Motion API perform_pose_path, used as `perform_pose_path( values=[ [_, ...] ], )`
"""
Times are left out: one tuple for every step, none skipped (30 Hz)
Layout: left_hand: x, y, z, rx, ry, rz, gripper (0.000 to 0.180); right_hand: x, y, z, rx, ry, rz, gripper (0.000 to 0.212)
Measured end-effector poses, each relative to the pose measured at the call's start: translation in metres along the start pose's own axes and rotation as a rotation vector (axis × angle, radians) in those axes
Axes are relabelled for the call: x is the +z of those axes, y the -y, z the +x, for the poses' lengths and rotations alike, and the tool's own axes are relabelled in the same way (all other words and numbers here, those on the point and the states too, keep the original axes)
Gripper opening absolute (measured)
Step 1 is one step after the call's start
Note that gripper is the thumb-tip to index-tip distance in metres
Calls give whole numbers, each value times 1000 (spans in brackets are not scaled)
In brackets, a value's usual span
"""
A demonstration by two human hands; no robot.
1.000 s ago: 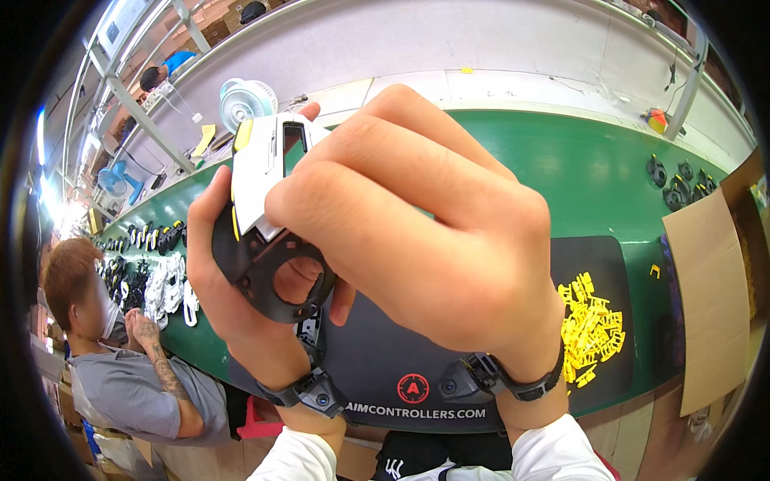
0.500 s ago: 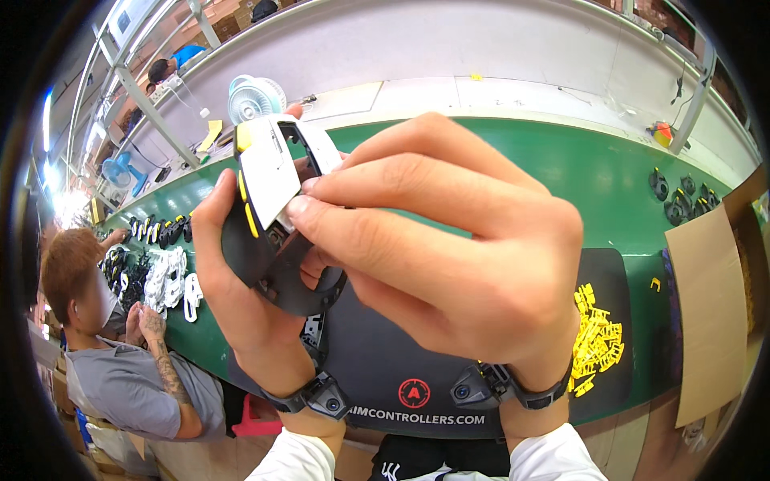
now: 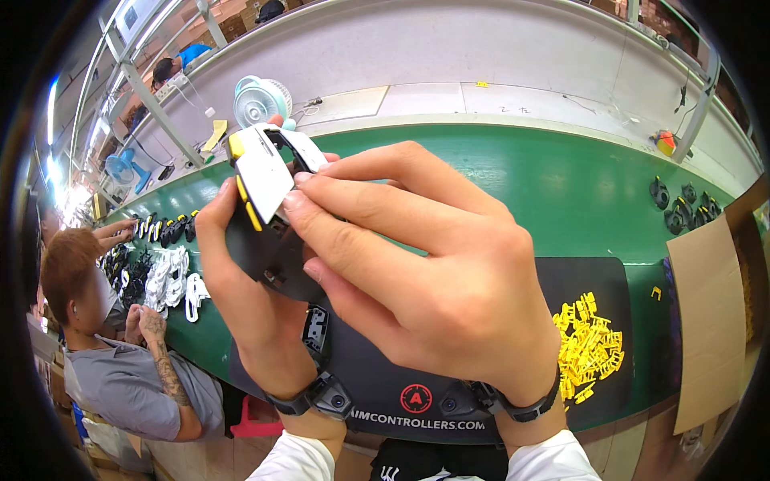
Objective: Assembling yellow plastic internal components into black mouse housings.
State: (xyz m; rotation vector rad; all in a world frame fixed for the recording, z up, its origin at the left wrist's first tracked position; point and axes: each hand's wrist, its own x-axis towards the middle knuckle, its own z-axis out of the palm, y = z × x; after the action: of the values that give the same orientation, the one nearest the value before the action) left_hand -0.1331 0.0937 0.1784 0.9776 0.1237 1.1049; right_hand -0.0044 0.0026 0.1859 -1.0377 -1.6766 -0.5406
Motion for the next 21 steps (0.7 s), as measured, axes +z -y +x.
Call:
perform_pose_path(
  values=[
    [-2,-3,-1,-30,60,-24,58,1,0,0,12,-5,28,47],
    [-4,-7,-1,-60,121,-49,58,1,0,0,15,-8,29,47],
    [-13,-10,6,-155,253,-439,61,-2,0,3,-3,-14,44,46],
    [-13,-7,0,-128,137,-137,59,-5,-1,5,-20,-21,58,45],
    [-10,-3,1,-126,243,-362,58,-4,-11,3,-98,-72,112,45],
    [-11,2,4,-126,339,-586,57,-3,-12,0,-93,-74,109,45],
    [-9,5,5,-132,340,-585,57,-2,-12,-2,83,-162,197,47],
    [-8,8,6,-137,386,-583,57,-1,-12,-4,260,-250,283,50],
    [-4,11,6,-141,431,-583,57,-8,-10,-3,372,-174,349,57],
    [1,13,7,-146,433,-584,57,-10,-9,-4,375,-177,346,57],
    [7,14,7,-61,268,-265,59,-11,-8,-5,522,-102,585,57],
    [11,15,7,26,105,52,60,-12,-8,-6,666,-25,823,58],
    [6,14,8,44,188,103,59,-14,-6,-3,714,-8,839,57],
    [5,13,8,42,190,103,59,-13,-7,-3,716,-11,837,57],
    [5,12,7,43,265,-2,62,-13,-8,-3,721,-23,841,57],
    [6,11,6,45,338,-106,65,-13,-9,-3,726,-35,845,57],
    [6,8,4,43,339,-105,65,-13,-9,-3,727,-38,845,57],
    [7,6,2,69,308,47,71,-15,-9,-3,720,-39,834,57],
    [10,5,0,95,277,198,77,-17,-9,-3,713,-41,822,57],
    [15,4,-1,93,281,193,77,-19,-8,-2,715,-43,816,57],
    [18,3,-3,105,222,269,81,-17,-7,-2,713,-38,795,57]
  ],
)
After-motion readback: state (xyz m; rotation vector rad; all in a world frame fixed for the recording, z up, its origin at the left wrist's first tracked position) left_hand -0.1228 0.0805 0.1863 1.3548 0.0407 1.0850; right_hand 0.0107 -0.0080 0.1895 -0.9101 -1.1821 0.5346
